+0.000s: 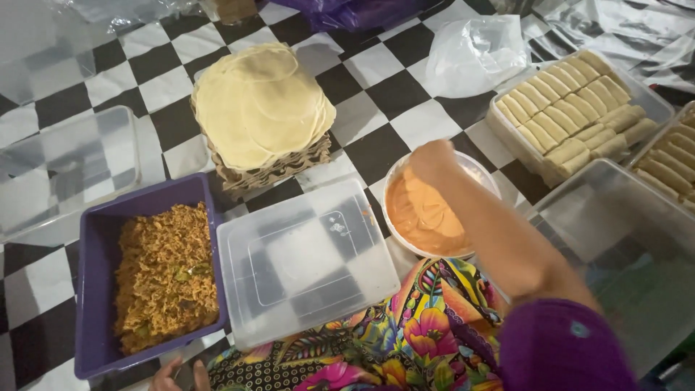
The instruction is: Opening a condiment packet, adding it to a bowl, and stirring the sauce mixture by hand.
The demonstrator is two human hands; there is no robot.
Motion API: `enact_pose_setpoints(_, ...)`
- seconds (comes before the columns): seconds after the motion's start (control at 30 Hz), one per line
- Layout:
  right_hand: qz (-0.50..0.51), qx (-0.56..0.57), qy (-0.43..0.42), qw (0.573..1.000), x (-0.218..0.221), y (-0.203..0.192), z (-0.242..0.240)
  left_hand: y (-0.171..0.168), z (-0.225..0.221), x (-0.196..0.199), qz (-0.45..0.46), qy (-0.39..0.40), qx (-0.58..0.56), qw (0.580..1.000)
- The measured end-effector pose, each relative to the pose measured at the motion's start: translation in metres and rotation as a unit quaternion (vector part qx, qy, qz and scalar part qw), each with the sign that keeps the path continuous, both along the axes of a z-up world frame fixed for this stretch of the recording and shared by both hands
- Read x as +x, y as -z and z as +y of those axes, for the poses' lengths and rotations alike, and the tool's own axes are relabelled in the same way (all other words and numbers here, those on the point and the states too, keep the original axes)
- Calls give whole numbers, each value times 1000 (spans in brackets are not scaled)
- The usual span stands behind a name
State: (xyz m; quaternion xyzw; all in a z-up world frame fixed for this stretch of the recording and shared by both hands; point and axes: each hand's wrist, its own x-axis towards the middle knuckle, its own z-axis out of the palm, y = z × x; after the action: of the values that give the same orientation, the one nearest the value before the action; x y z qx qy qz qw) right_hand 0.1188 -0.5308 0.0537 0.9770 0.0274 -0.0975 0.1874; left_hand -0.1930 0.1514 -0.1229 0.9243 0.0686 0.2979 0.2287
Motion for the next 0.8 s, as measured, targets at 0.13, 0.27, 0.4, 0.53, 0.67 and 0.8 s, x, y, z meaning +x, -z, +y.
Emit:
enact_pose_setpoints(0.13, 39, 190, -119, 974, -54, -17, 24, -7, -5, -4, -31, 5, 29, 999)
enact_pose_setpoints(0.27, 134, 274, 65, 950, -49, 4, -25, 3, -3, -3, 19, -15, 12, 1000)
enact_pose_setpoints(0.4, 24, -17, -49, 998, -21, -11, -43, -6, -8, -1, 14, -10, 31, 999)
enact_pose_setpoints(0.53, -28, -9, -4, 1000, 6, -11, -27, -14, -11, -3, 47, -32, 16, 998)
enact_pose_setpoints(0.67, -70, 15, -180, 981, -18, -33, 20, -12, -10, -8, 32, -30, 5, 999)
enact_pose_setpoints(0.8, 89, 159, -182, 966, -50, 21, -7, -21, -18, -2, -26, 21, 23, 999)
